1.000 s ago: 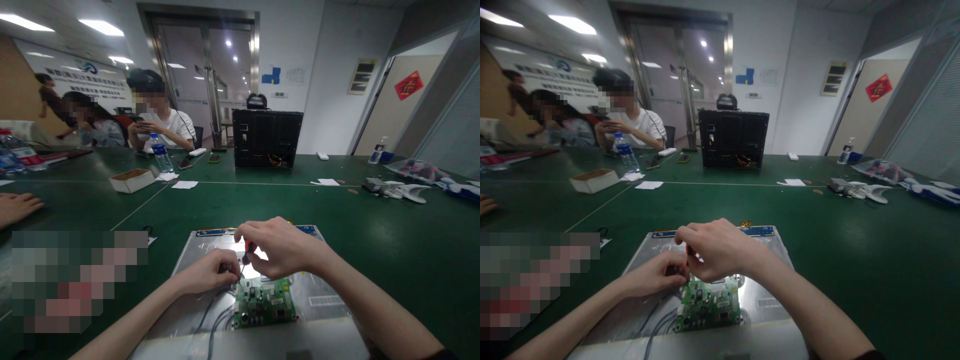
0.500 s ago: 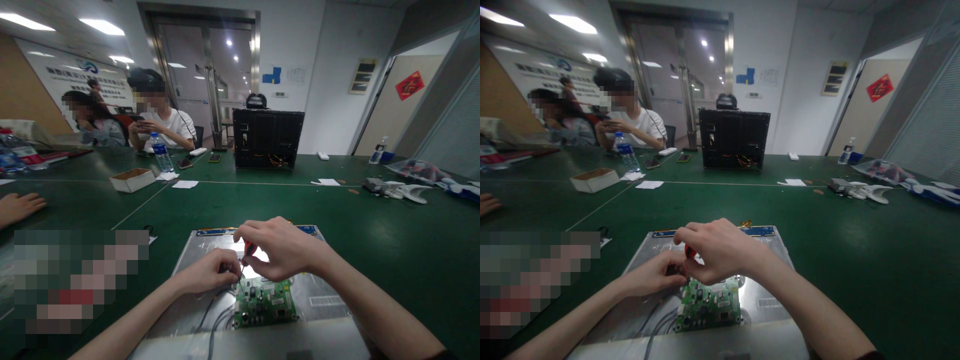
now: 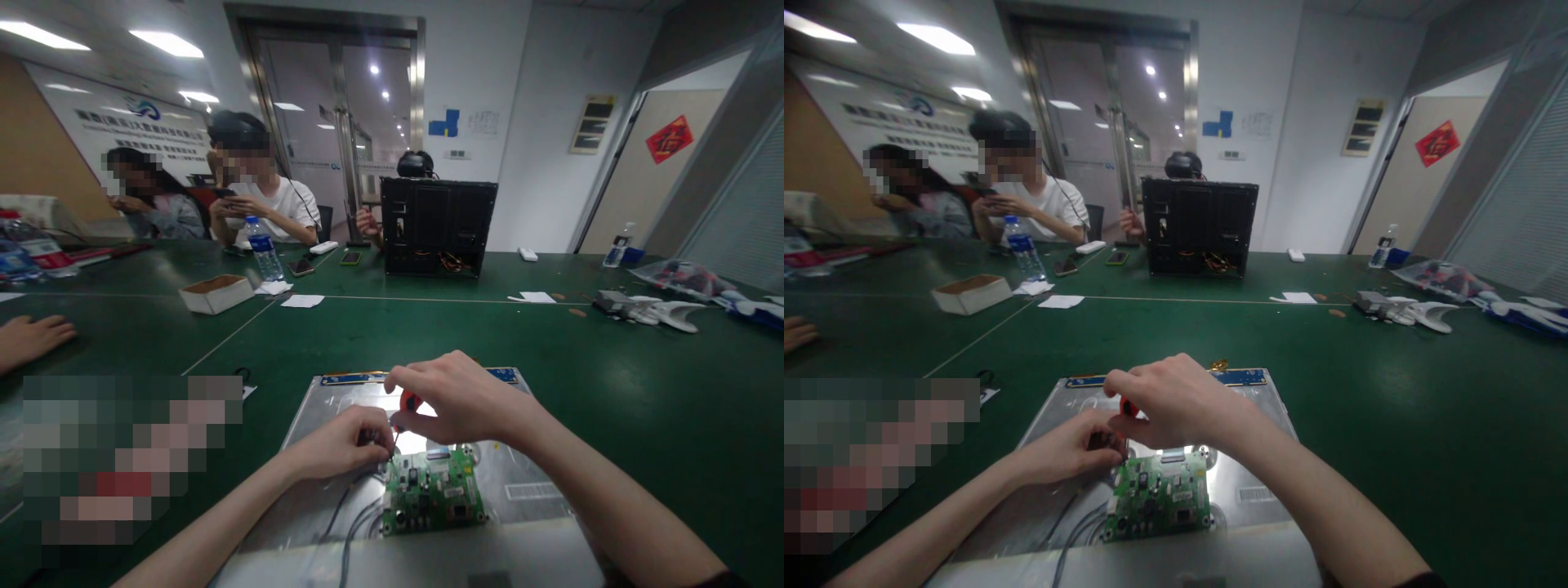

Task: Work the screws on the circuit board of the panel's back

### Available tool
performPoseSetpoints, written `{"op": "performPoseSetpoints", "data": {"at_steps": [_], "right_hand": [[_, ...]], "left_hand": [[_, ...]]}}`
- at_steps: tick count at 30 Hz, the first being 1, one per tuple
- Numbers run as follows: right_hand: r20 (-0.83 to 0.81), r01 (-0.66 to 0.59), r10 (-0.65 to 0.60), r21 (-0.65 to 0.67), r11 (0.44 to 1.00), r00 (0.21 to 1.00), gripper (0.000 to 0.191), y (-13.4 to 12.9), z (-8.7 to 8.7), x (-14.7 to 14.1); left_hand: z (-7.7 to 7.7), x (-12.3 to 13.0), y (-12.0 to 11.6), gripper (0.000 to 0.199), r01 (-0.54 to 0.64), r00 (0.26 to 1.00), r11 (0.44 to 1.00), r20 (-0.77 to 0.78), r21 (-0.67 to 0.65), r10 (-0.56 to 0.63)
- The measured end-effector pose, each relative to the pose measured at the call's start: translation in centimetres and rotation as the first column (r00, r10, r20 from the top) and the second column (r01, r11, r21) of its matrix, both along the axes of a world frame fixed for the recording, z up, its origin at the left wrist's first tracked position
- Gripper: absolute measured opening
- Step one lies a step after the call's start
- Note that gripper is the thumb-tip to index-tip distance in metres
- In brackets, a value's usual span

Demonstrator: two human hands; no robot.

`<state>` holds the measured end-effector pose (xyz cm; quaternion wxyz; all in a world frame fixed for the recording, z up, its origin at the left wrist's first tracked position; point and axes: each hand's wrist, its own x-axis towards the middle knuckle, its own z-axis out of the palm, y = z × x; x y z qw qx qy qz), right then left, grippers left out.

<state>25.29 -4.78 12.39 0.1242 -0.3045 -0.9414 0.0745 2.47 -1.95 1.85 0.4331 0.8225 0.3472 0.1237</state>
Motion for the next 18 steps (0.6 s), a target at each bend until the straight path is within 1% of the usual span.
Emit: {"op": "performPoseSetpoints", "data": {"at_steps": [6, 12, 15, 18], "right_hand": [[-0.053, -0.050, 0.052, 0.026, 0.998, 0.997, 0.027, 0.05, -0.31, 0.39], [-0.041, -0.034, 0.036, 0.045, 0.998, 0.998, 0.025, -0.17, -0.28, 0.16], [-0.032, -0.017, 0.019, 0.056, 0.998, 0.999, 0.020, -0.11, -0.47, -0.14], [-0.037, -0.013, 0.017, 0.106, 0.994, 0.999, 0.011, 0.06, -0.59, -0.23]], "left_hand": [[-0.13, -0.06, 0.11, 0.010, 0.009, 1.000, 0.999, 0.000, 0.038, -0.009], [-0.13, -0.13, -0.01, 0.008, 0.025, 0.999, 0.999, 0.026, 0.039, -0.026], [-0.19, -0.06, 0.00, 0.009, 0.045, 0.998, 0.998, 0.029, 0.048, -0.047], [-0.42, -0.04, 0.13, 0.008, 0.063, 0.998, 0.997, 0.028, 0.052, -0.065]]}}
